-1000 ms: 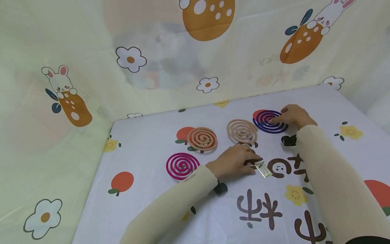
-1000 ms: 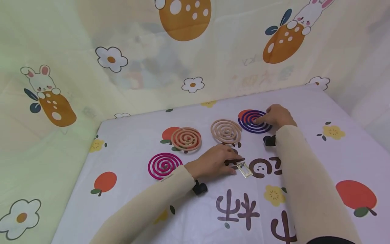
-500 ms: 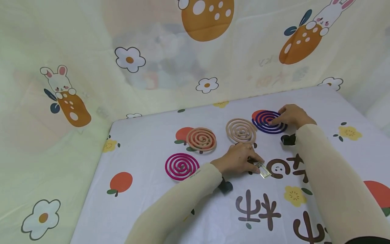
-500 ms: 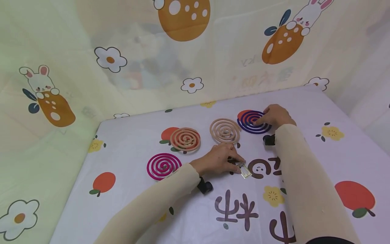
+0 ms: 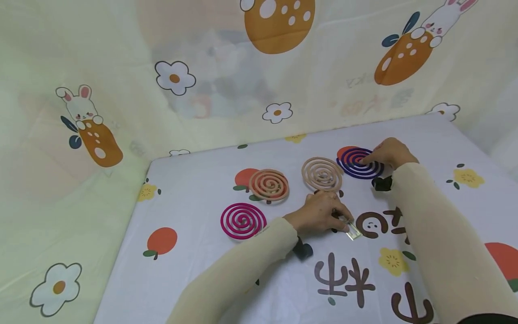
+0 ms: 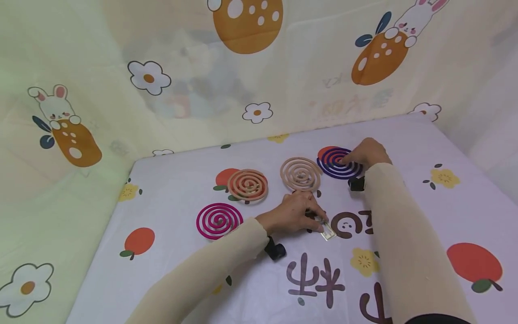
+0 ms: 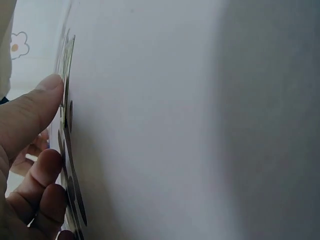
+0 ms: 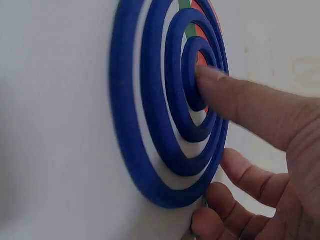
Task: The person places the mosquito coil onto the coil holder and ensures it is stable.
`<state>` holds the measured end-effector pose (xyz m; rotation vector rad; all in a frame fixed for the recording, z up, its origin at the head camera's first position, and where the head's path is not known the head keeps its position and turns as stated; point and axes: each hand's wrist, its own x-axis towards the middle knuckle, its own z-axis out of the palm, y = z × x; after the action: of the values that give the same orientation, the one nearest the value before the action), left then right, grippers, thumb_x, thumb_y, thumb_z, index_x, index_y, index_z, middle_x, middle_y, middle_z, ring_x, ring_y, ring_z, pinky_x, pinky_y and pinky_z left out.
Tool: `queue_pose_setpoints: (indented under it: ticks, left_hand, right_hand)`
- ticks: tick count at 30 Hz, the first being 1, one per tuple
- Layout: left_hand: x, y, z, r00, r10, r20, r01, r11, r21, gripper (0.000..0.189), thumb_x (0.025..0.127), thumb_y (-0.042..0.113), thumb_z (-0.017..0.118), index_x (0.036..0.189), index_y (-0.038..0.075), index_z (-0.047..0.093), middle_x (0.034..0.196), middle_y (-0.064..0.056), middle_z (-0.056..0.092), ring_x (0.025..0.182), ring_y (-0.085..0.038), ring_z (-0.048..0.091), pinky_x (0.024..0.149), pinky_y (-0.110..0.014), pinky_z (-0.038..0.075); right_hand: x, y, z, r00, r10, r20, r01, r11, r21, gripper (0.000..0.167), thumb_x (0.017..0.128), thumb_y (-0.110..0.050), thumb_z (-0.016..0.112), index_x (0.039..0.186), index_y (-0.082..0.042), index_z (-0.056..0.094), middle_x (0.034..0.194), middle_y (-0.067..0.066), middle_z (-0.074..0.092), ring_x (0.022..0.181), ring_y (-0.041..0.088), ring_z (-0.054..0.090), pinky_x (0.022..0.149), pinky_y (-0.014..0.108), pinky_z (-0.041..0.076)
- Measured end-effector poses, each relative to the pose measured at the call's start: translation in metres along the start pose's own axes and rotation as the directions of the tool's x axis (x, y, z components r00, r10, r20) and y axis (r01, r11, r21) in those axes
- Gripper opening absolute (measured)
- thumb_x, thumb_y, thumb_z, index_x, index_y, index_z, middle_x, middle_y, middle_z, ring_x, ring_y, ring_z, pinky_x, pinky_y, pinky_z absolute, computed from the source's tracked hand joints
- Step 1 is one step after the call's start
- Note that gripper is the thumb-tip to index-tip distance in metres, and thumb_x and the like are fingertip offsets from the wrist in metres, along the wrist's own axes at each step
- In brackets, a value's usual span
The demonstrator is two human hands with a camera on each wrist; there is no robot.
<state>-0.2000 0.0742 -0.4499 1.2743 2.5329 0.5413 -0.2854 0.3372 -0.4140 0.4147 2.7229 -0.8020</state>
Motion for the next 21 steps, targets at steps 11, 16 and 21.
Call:
queue_pose_setpoints:
  ticks: [11, 16, 21]
  left_hand:
    - [-0.002, 0.001, 0.002, 1.0, 0.006, 0.004, -0.006, 1.0, 0.016, 0.026, 0.088, 0.046, 0.082, 0.114, 0.039, 0.081, 0.1, 0.018, 0.06, 0.099, 0.0, 0.047, 0.08, -0.024, 0.031]
    - [-0.002, 0.001, 0.001, 1.0, 0.012, 0.013, -0.012, 0.999, 0.031, 0.031, 0.089, 0.046, 0.081, 0.118, 0.039, 0.08, 0.101, 0.017, 0.059, 0.099, -0.001, 0.047, 0.08, -0.024, 0.031]
    - [-0.001, 0.001, 0.0, 1.0, 0.018, 0.024, -0.019, 0.999, 0.038, 0.033, 0.089, 0.047, 0.081, 0.121, 0.039, 0.079, 0.097, 0.017, 0.058, 0.096, 0.002, 0.048, 0.082, -0.025, 0.031]
  right_hand:
    - [0.009, 0.012, -0.005, 0.999, 0.036, 0.012, -0.038, 0.993, 0.116, 0.062, 0.088, -0.029, 0.082, 0.118, 0.017, 0.055, 0.083, 0.016, 0.064, 0.068, 0.021, 0.06, 0.061, 0.032, 0.052]
    - [0.014, 0.028, -0.009, 0.998, -0.025, 0.063, 0.007, 0.96, 0.28, 0.06, 0.092, -0.024, 0.08, 0.133, 0.012, 0.055, 0.092, 0.012, 0.067, 0.074, 0.018, 0.064, 0.066, 0.032, 0.058]
    - [0.015, 0.039, -0.011, 0.985, -0.025, 0.171, -0.065, 0.862, 0.502, 0.059, 0.098, -0.021, 0.074, 0.145, 0.005, 0.049, 0.09, -0.001, 0.069, 0.079, 0.014, 0.066, 0.073, 0.028, 0.06]
